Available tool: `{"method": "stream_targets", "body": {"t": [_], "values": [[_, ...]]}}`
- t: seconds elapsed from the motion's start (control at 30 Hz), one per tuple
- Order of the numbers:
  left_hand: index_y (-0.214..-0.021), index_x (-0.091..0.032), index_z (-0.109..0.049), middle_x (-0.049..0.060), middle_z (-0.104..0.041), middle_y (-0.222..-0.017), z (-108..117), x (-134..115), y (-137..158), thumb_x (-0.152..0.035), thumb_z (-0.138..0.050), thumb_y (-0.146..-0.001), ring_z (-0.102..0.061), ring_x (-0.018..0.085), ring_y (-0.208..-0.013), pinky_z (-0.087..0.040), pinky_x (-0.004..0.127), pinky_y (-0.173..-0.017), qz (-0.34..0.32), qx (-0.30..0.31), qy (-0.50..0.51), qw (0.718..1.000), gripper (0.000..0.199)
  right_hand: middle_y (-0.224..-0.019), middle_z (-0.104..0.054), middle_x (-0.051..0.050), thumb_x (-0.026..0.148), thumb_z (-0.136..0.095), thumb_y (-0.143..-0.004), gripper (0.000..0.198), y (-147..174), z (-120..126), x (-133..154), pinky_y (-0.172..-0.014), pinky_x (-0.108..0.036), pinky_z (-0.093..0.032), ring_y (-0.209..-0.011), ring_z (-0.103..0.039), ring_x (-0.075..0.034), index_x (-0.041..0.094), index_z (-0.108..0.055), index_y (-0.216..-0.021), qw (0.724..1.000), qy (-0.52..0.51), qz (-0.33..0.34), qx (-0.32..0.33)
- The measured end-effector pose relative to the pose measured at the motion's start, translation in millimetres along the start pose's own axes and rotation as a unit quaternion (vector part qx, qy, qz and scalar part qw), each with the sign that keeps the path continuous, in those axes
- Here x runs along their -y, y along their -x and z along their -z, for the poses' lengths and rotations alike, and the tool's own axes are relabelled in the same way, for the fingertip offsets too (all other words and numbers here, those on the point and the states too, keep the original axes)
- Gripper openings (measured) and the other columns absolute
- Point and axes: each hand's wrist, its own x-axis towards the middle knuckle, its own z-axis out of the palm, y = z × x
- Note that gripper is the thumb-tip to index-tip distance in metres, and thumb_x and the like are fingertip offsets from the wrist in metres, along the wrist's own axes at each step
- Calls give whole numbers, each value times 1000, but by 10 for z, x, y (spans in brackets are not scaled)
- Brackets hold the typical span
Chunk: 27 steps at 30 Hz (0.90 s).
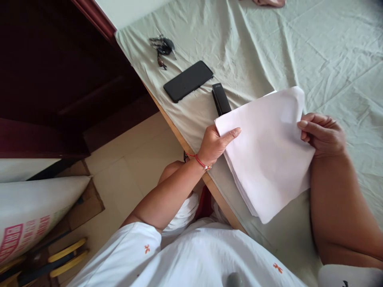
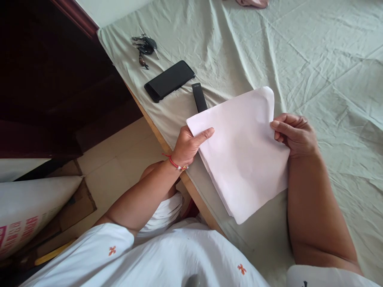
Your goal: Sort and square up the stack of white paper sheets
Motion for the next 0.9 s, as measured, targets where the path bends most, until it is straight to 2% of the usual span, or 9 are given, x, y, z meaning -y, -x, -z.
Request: {"method": "stream_targets", "body": {"t": [0.17, 0.4, 0.6, 0.8, 0.9], "values": [[-99, -20, -84, 7, -84, -106, -2, 13, -13, -54, -91, -77, -78, 26, -100, -62, 37, -89, -7, -4, -1, 1000, 42, -46, -54, 1, 48, -103, -46, 46, 15, 13, 4, -35, -15, -30, -37, -42, -4, 18, -71, -60, 1000, 7, -13, 16], [-92, -21, -83, 3, -84, -98, -7, 9, -17, -49, -91, -76, -77, 22, -93, -60, 33, -86, 6, -18, 15, 1000, 33, -50, -55, 2, 54, -104, -47, 52, 22, 2, 16, -37, -15, -29, -42, -43, -3, 18, -70, -61, 1000, 4, -14, 20], [-92, -23, -83, 2, -84, -101, -22, 1, -14, -40, -96, -68, -78, 24, -100, -61, 36, -94, 55, -52, 88, 993, 32, -54, -57, 2, 49, -102, -55, 46, -26, 15, -65, -40, -14, -31, -46, -43, -3, 17, -71, -69, 999, -5, -37, 34], [-92, -19, -82, 4, -83, -93, -60, -89, -21, -33, -98, -60, -79, 27, -97, -62, 42, -98, 135, -118, 176, 968, 38, -58, -56, 2, 47, -104, -48, 51, -48, -46, -66, -46, -16, -38, -52, -47, -5, 17, -71, -74, 996, -61, -54, 22], [-96, -17, -81, 5, -83, -97, -52, -142, -66, -22, -94, -64, -79, 27, -106, -60, 43, -107, 145, -167, 201, 954, 34, -67, -61, 2, 50, -103, -54, 52, -34, -84, -42, -48, -15, -41, -56, -50, -5, 18, -73, -80, 994, -90, -56, -7]]}}
